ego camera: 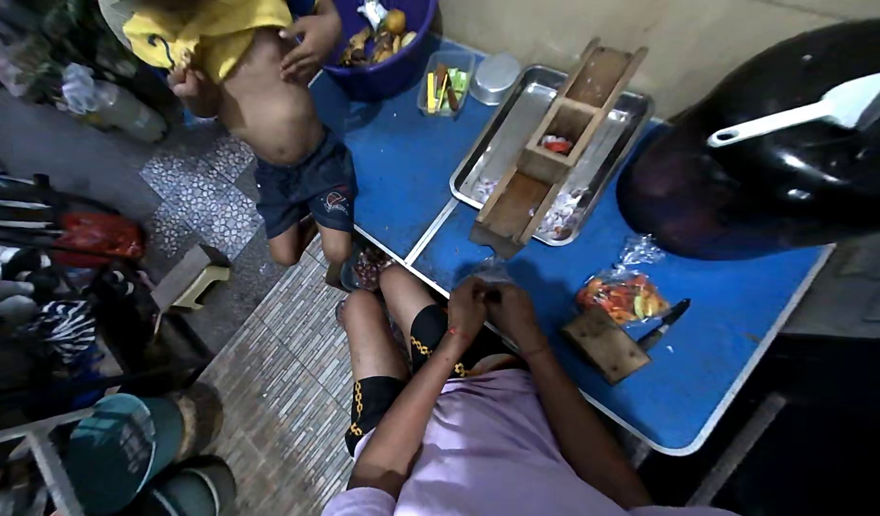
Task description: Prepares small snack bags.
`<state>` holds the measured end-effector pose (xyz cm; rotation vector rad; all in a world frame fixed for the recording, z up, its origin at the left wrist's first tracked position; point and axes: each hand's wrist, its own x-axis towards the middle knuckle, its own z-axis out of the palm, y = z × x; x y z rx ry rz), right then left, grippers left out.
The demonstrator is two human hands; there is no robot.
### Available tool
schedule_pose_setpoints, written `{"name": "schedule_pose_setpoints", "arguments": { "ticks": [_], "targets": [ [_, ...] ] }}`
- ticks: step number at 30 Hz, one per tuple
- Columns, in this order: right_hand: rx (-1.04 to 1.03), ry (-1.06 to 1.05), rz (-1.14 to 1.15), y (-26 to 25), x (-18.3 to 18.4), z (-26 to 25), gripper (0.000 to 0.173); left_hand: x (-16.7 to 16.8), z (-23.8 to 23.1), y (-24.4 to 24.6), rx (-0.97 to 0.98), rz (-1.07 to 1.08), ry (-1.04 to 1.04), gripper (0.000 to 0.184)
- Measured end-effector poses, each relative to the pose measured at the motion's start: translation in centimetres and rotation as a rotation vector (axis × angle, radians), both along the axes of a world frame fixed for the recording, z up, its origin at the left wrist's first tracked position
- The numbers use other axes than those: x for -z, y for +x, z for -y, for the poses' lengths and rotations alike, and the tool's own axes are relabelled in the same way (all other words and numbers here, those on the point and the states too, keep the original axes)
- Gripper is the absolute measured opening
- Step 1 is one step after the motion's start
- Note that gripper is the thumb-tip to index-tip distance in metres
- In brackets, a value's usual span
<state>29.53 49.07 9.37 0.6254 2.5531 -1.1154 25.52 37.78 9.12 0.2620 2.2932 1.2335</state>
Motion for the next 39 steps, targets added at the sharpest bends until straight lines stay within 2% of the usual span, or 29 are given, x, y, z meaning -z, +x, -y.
{"name": "schedule_pose_setpoints", "arguments": {
  "ticks": [4,7,13,17,19,22,29,35,39],
  "targets": [
    [0.092,-0.094,0.018,0.3,-0.3,-0.9,0.029,0.1,-0.1,0.2,0.006,0.004,0.045,0.025],
    [0.052,-0.097,-0.011,0.4,0.1,-1.4,0.028,-0.1,-0.2,0.4,0.023,-0.011,0.054,0.024],
    [-0.001,0.088,-0.064,0.2,1.6,0.0,0.032,0.0,-0.2,0.4,0.022,-0.021,0.041,0.028],
    [-0.010,0.125,0.040,0.1,1.2,0.2,0.034,-0.1,-0.1,0.4,0.017,-0.016,0.028,0.027],
    [0.004,0.063,0.067,0.1,0.7,-0.3,0.035,0.3,-0.2,0.4,0.022,-0.023,0.017,0.026],
    [0.117,-0.104,-0.012,0.4,0.2,-1.2,0.028,0.3,-0.3,0.4,0.006,-0.016,0.026,0.027],
    [0.309,-0.497,-0.098,1.0,-2.1,-3.2,0.017,0.0,-0.8,0.7,0.060,0.056,0.160,0.033],
    [0.336,-0.571,-0.150,1.0,-2.3,-3.6,0.017,0.1,-0.6,0.6,0.003,0.046,0.201,0.025],
    [0.301,-0.465,-0.185,1.3,-2.1,-4.0,0.025,-0.3,0.2,0.1,-0.053,0.016,0.160,0.019]
  ]
}}
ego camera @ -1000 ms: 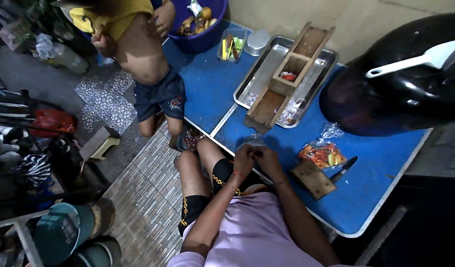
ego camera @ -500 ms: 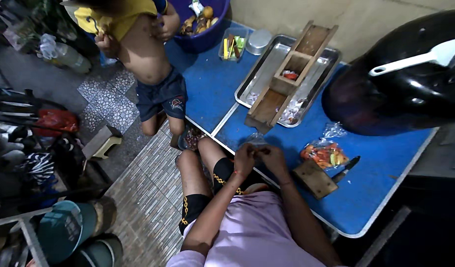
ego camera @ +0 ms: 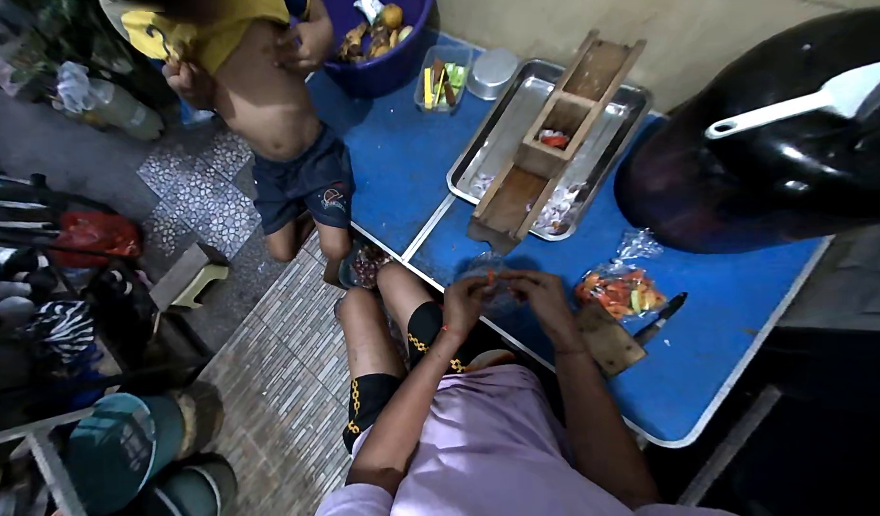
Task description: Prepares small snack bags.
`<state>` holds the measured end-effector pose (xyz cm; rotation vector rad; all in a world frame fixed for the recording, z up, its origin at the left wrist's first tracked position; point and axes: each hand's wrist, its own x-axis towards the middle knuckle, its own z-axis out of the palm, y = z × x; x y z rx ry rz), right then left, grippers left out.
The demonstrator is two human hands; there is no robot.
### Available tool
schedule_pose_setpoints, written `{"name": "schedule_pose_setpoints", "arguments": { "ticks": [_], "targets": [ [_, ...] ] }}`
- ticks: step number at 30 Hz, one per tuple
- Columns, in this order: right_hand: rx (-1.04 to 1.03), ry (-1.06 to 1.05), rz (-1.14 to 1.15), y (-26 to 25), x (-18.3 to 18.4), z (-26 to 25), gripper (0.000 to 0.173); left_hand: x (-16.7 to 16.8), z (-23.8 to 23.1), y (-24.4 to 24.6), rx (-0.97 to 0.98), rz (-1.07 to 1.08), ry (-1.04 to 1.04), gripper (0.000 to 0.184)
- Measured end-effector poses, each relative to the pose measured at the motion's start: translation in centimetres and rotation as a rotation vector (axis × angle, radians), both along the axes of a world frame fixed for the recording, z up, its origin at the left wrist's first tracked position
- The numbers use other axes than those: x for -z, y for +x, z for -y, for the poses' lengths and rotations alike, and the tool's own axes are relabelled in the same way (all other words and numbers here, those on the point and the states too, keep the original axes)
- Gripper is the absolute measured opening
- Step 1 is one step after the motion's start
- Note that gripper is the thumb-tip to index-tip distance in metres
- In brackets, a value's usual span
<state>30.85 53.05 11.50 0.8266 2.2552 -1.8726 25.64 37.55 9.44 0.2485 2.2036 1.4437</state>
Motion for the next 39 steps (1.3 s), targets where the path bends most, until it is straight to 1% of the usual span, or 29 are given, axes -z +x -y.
{"name": "schedule_pose_setpoints", "arguments": {
  "ticks": [2,4,5,6,8,11,13,16,18,21,23,26,28,30,32,35,37,39],
  "targets": [
    [-0.083,0.153,0.028,0.0,0.2,-0.1,0.026,-0.3,0.3,-0.2,-0.018,-0.017,-0.015,0.019],
    [-0.248,0.337,0.133,-0.1,0.2,-0.1,0.023,-0.2,0.4,-0.3,-0.027,-0.027,-0.024,0.018],
    [-0.295,0.387,0.175,-0.1,0.2,0.1,0.023,-0.2,0.4,-0.4,-0.029,-0.023,-0.025,0.018],
    [-0.298,0.396,0.180,-0.1,0.2,0.3,0.023,-0.3,0.4,-0.4,-0.030,-0.021,-0.022,0.018],
    [-0.220,0.332,0.125,-0.1,0.2,0.4,0.023,-0.4,0.4,-0.3,-0.029,-0.017,-0.009,0.017],
    [-0.096,0.106,0.046,-0.3,0.2,0.4,0.029,-0.6,0.5,-0.1,0.025,-0.004,0.018,0.019],
    [-0.070,-0.034,0.004,-0.4,0.1,0.3,0.028,-0.8,0.4,0.2,0.051,0.009,0.071,0.018],
    [-0.057,-0.125,-0.031,-0.5,0.2,0.1,0.022,-0.9,0.2,0.5,0.058,0.021,0.123,0.018],
    [-0.037,-0.141,-0.040,-0.5,0.6,0.1,0.018,-1.0,0.2,0.6,0.069,0.017,0.094,0.019],
    [-0.011,-0.085,-0.064,-0.5,0.9,0.6,0.017,-1.8,0.0,0.7,0.052,0.005,0.014,0.020],
    [-0.003,0.009,-0.096,-0.4,0.5,1.3,0.016,-2.5,-0.1,0.7,0.037,0.007,-0.059,0.019],
    [-0.059,0.231,-0.121,0.0,-0.7,2.8,0.017,-2.6,-0.1,0.3,0.039,0.046,-0.156,0.020],
    [-0.151,0.417,-0.213,0.4,-0.5,3.6,0.019,-2.6,0.0,-0.1,0.031,0.079,-0.175,0.020],
    [-0.159,0.529,-0.315,0.7,0.1,4.1,0.019,-2.1,0.1,-0.5,0.006,0.118,-0.178,0.020],
    [-0.124,0.550,-0.363,0.7,0.0,4.0,0.017,-1.6,0.0,-0.7,-0.030,0.188,-0.145,0.020],
    [-0.186,0.500,-0.267,0.4,-0.6,3.3,0.021,-1.7,0.0,-0.5,-0.045,0.217,-0.071,0.021],
    [-0.217,0.425,-0.215,0.0,-0.7,2.9,0.025,-2.1,0.0,-0.3,-0.023,0.183,-0.058,0.022],
    [-0.177,0.314,-0.157,-0.2,-1.1,2.6,0.024,-2.4,0.1,-0.3,0.001,0.156,-0.059,0.023]
  ]
}}
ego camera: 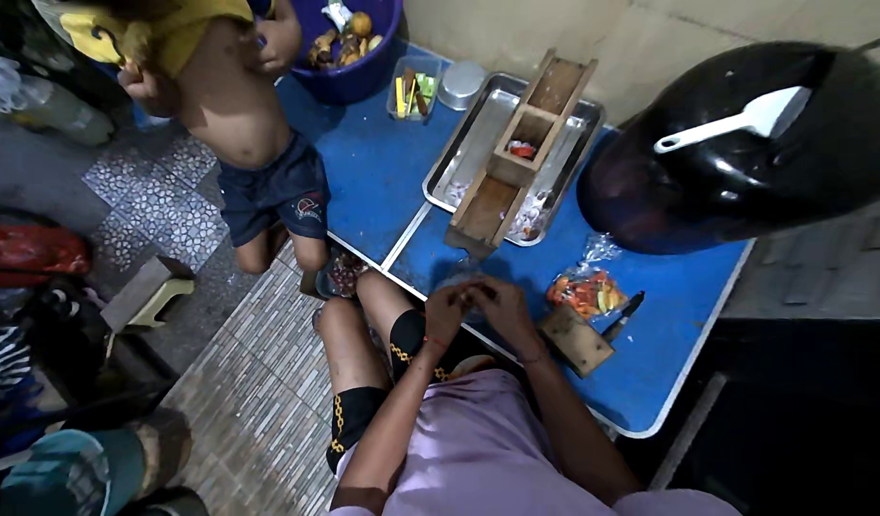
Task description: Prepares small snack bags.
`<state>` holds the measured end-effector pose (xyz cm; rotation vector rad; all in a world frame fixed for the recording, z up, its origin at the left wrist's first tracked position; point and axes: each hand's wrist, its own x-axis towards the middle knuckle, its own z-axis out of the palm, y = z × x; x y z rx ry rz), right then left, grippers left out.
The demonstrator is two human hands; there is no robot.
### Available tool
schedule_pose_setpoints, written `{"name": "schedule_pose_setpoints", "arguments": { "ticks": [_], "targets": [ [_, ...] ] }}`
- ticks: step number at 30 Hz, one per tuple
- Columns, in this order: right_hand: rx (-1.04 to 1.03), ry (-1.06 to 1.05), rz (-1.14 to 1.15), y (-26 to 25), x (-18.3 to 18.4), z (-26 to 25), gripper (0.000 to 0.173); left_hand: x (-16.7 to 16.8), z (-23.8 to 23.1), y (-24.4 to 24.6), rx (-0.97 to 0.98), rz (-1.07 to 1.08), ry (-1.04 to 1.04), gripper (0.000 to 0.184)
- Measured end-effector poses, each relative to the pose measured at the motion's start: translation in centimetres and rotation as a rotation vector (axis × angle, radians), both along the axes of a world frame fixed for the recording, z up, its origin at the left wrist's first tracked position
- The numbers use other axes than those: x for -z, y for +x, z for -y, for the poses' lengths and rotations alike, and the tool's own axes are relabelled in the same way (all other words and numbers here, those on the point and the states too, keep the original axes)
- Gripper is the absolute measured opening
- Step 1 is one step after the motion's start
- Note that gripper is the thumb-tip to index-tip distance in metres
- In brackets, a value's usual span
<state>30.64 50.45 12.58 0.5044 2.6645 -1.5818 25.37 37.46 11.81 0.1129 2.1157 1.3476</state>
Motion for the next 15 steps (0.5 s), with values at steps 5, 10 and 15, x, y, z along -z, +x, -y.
{"name": "schedule_pose_setpoints", "arguments": {
  "ticks": [5,10,15],
  "targets": [
    [0.223,-0.253,0.053,-0.2,0.8,-1.7,0.018,0.0,0.3,0.1,0.060,0.032,0.054,0.023],
    [0.219,-0.129,-0.181,-2.9,-3.3,-6.4,0.023,0.9,0.4,0.3,0.129,-0.028,-0.047,0.022],
    [0.175,0.195,0.115,-6.0,-26.1,-1.0,0.032,0.3,0.4,0.2,0.182,-0.144,-0.160,0.024]
  ]
}}
